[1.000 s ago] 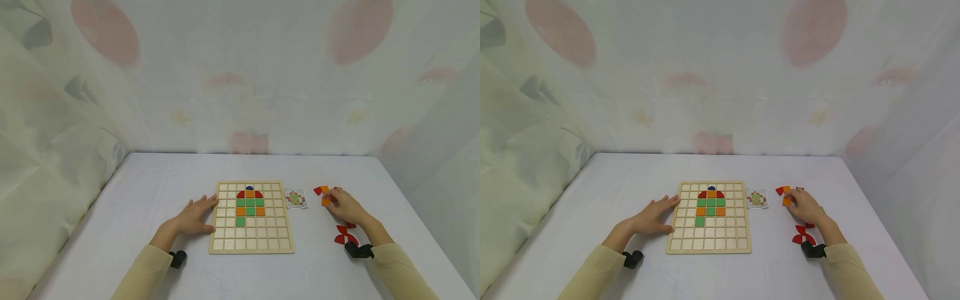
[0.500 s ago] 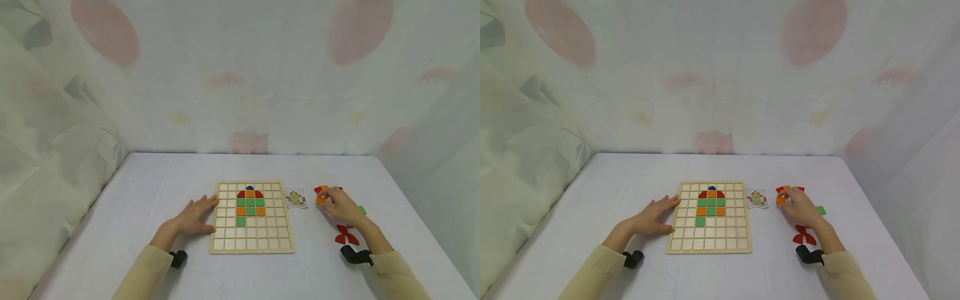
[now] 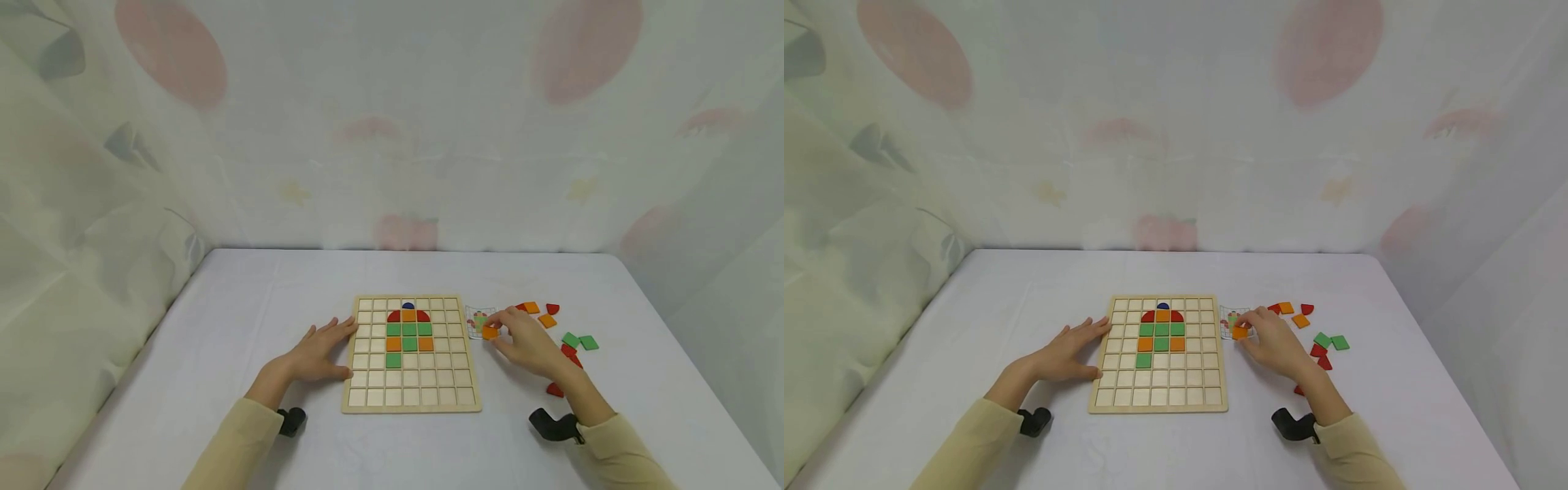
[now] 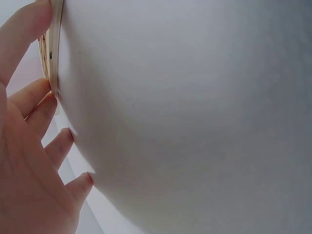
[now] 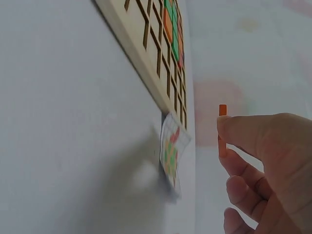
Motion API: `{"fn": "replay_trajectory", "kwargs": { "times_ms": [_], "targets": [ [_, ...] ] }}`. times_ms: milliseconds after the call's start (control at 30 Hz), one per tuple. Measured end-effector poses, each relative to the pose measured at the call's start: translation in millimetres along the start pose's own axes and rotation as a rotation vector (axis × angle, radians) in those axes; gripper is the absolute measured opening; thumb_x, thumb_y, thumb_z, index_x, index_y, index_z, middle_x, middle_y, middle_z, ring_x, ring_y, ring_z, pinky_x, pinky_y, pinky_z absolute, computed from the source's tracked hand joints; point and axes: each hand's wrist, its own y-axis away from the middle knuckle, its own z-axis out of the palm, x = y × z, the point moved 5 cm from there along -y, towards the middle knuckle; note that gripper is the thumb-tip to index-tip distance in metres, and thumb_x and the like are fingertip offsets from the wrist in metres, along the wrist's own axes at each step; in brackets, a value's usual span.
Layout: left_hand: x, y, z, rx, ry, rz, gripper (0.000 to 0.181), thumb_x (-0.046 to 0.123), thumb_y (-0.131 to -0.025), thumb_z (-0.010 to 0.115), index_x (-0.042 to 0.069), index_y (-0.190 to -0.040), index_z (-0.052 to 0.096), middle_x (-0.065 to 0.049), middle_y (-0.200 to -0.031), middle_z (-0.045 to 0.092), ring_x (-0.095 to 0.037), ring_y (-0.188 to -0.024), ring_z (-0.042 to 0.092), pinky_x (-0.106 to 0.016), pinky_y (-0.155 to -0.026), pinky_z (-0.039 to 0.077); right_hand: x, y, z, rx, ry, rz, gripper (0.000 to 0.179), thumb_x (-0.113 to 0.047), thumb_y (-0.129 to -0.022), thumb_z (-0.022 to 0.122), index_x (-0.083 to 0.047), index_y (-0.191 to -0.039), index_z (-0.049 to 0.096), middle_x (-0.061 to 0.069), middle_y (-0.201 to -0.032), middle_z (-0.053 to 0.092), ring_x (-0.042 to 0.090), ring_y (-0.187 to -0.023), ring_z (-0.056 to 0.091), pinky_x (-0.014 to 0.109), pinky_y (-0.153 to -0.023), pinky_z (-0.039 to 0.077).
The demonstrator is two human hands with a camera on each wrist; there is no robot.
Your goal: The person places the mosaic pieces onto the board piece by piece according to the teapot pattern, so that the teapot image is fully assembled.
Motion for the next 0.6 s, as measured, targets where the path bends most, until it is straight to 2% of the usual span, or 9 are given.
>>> {"fn": "replay_trajectory", "kwargs": {
  "times_ms": [233, 400, 600],
  "targets": [
    [-0.7, -0.5, -0.2, -0.002, -0.014, 0.000, 0.085, 0.035, -0.074, 0.075, 0.014, -0.144, 0.031, -0.002, -0.152, 0.023, -0.033, -0.140, 0.015, -0.063, -0.108, 0.006, -31.2, -7.6, 16.2, -0.002, -0.010, -0.069, 0.026, -0.014, -0.078, 0.071, -0.014, -0.103, 0.063, -0.002, -0.097, 0.059, 0.015, -0.090, 0.056, 0.034, -0.081, 0.050],
    [-0.4, -0.4, -0.6, -0.005, -0.008, -0.001, 0.085, 0.034, -0.074, 0.074, 0.014, -0.145, 0.031, -0.002, -0.152, 0.023, -0.033, -0.140, 0.015, -0.062, -0.108, 0.005, -52.9, -13.9, 27.1, -0.009, -0.066, -0.066, 0.025, -0.016, -0.078, 0.072, -0.016, -0.101, 0.063, -0.004, -0.095, 0.058, 0.016, -0.089, 0.055, 0.033, -0.079, 0.048],
    [-0.4, -0.1, -1.5, 0.000, -0.009, 0.004, 0.086, 0.035, -0.074, 0.075, 0.013, -0.144, 0.031, -0.003, -0.152, 0.024, -0.034, -0.140, 0.016, -0.063, -0.107, 0.006, -77.3, -20.1, 43.6, -0.035, -0.113, -0.112, 0.024, -0.017, -0.077, 0.072, -0.016, -0.100, 0.064, -0.004, -0.096, 0.058, 0.015, -0.082, 0.052, 0.029, -0.072, 0.044]
  ]
}}
